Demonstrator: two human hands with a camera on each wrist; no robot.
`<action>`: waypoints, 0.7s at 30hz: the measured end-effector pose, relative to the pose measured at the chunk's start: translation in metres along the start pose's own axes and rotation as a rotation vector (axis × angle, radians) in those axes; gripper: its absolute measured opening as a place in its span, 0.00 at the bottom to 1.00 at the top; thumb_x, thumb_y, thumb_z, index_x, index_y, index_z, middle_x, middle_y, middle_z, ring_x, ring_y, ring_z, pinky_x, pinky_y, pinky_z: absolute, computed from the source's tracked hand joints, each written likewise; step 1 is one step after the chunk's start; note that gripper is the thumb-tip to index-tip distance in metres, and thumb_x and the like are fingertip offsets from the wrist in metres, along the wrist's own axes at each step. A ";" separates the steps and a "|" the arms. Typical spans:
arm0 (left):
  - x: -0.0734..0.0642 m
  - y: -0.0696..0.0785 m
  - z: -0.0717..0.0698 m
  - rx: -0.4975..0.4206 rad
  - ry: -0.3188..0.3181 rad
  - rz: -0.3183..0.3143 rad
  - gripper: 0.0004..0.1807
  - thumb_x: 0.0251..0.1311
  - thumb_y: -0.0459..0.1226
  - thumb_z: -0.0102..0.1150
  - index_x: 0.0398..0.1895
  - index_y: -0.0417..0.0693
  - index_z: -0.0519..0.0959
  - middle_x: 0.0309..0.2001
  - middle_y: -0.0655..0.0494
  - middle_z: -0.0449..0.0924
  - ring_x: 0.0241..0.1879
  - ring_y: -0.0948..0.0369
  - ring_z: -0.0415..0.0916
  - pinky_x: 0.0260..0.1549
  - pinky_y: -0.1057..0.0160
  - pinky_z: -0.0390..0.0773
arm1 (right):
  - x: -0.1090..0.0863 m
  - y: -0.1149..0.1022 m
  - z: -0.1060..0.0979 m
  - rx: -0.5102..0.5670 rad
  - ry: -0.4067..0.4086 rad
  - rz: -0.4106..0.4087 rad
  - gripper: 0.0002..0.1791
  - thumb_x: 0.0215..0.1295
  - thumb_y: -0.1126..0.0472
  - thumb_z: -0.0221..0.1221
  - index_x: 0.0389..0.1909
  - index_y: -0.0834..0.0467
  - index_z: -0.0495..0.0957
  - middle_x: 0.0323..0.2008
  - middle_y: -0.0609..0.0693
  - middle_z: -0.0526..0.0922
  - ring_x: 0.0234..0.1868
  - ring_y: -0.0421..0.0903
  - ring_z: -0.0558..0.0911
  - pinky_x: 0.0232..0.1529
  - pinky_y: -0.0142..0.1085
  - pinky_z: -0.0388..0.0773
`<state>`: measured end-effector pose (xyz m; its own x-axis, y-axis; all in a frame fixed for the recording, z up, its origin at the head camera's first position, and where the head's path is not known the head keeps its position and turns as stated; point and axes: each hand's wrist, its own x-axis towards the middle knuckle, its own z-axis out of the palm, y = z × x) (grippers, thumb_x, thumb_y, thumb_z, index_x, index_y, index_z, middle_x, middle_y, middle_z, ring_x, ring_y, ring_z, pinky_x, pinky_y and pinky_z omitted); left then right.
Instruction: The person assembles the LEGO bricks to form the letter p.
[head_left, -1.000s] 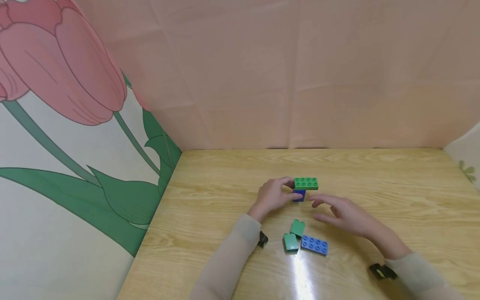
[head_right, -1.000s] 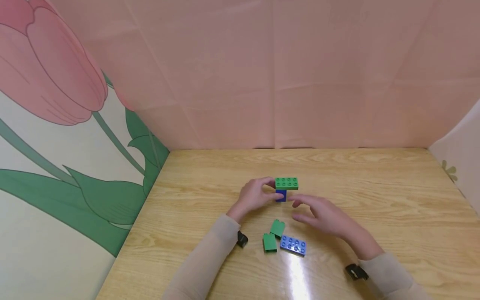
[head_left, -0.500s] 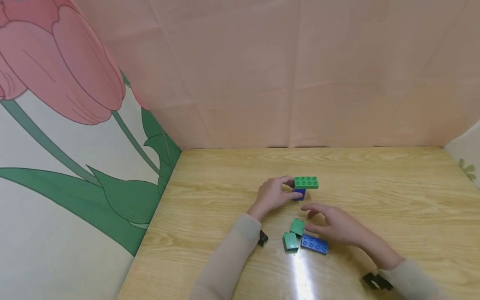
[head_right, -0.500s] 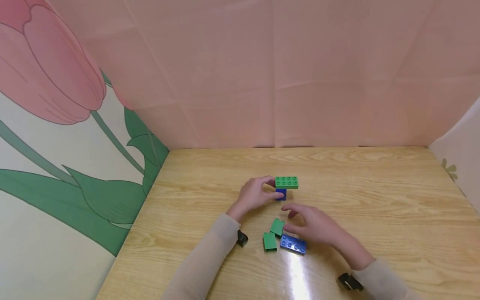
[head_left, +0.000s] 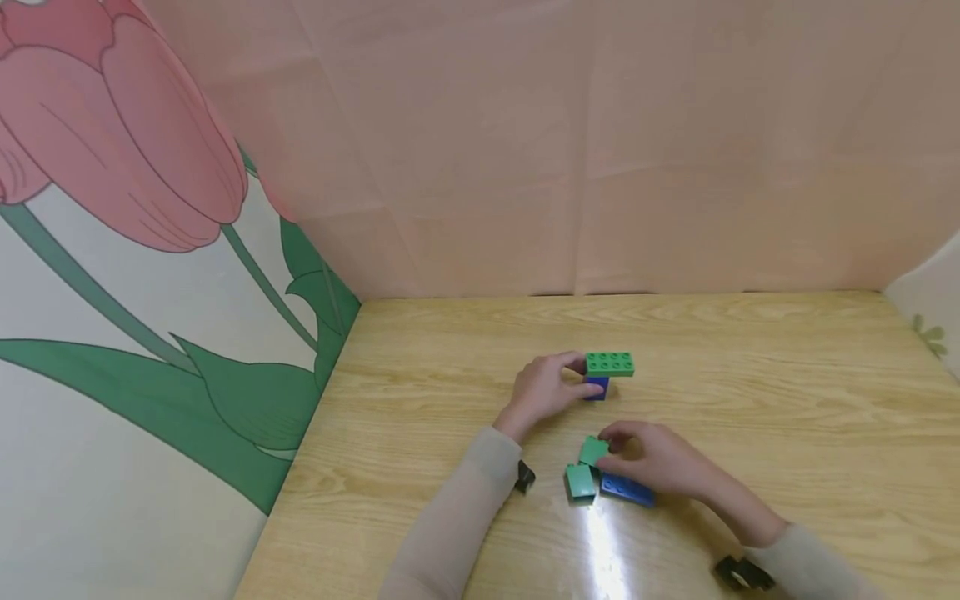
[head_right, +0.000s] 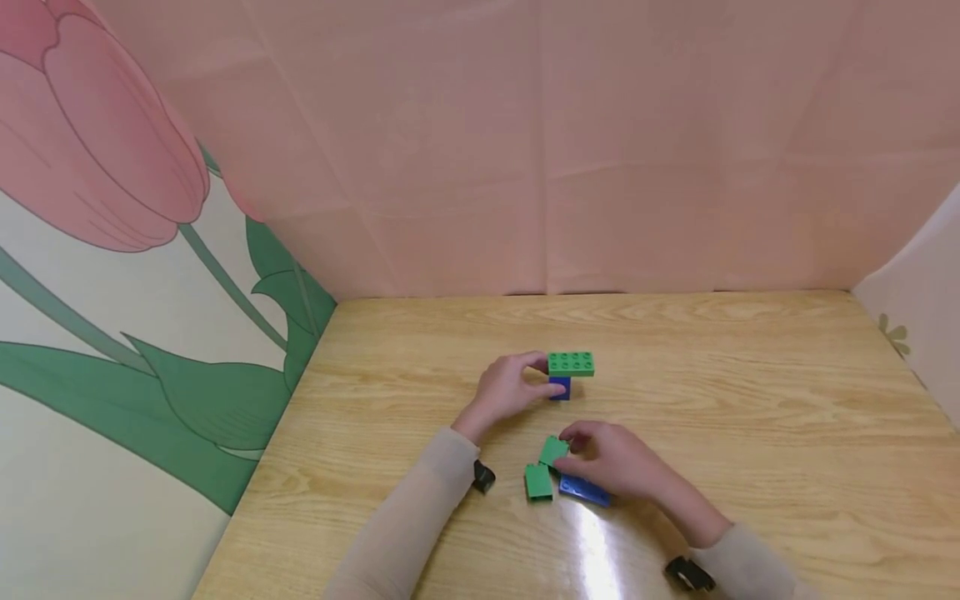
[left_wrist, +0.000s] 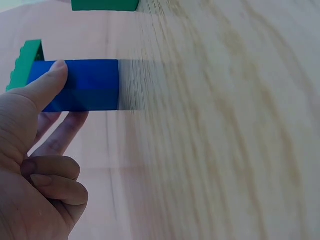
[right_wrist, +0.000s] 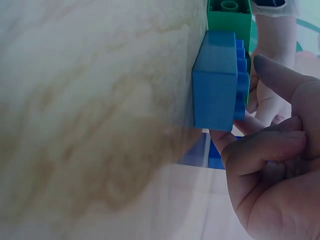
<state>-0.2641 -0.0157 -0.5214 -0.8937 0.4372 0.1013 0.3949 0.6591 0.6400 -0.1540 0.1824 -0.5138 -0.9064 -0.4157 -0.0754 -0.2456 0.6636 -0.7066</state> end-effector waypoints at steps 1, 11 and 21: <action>0.000 0.000 0.000 -0.001 0.000 0.000 0.20 0.52 0.64 0.62 0.48 0.75 0.78 0.42 0.80 0.78 0.50 0.69 0.76 0.48 0.59 0.74 | 0.000 -0.001 0.000 0.006 0.002 0.004 0.25 0.58 0.39 0.65 0.49 0.52 0.80 0.38 0.41 0.81 0.43 0.44 0.79 0.47 0.47 0.75; -0.001 0.001 0.000 -0.012 -0.003 -0.012 0.20 0.52 0.64 0.62 0.48 0.76 0.78 0.42 0.80 0.78 0.50 0.68 0.76 0.48 0.59 0.74 | 0.003 -0.001 0.002 0.070 -0.017 0.045 0.21 0.56 0.41 0.67 0.44 0.50 0.80 0.36 0.42 0.80 0.42 0.44 0.77 0.45 0.45 0.73; -0.001 0.001 0.000 -0.018 0.003 -0.012 0.20 0.52 0.64 0.63 0.47 0.76 0.79 0.41 0.79 0.79 0.50 0.68 0.76 0.48 0.59 0.74 | 0.002 0.004 0.003 0.091 -0.013 0.008 0.20 0.56 0.41 0.67 0.43 0.48 0.79 0.38 0.41 0.80 0.45 0.45 0.78 0.49 0.49 0.72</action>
<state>-0.2626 -0.0153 -0.5208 -0.8991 0.4271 0.0960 0.3803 0.6534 0.6546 -0.1553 0.1819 -0.5188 -0.9037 -0.4186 -0.0900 -0.2052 0.6079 -0.7671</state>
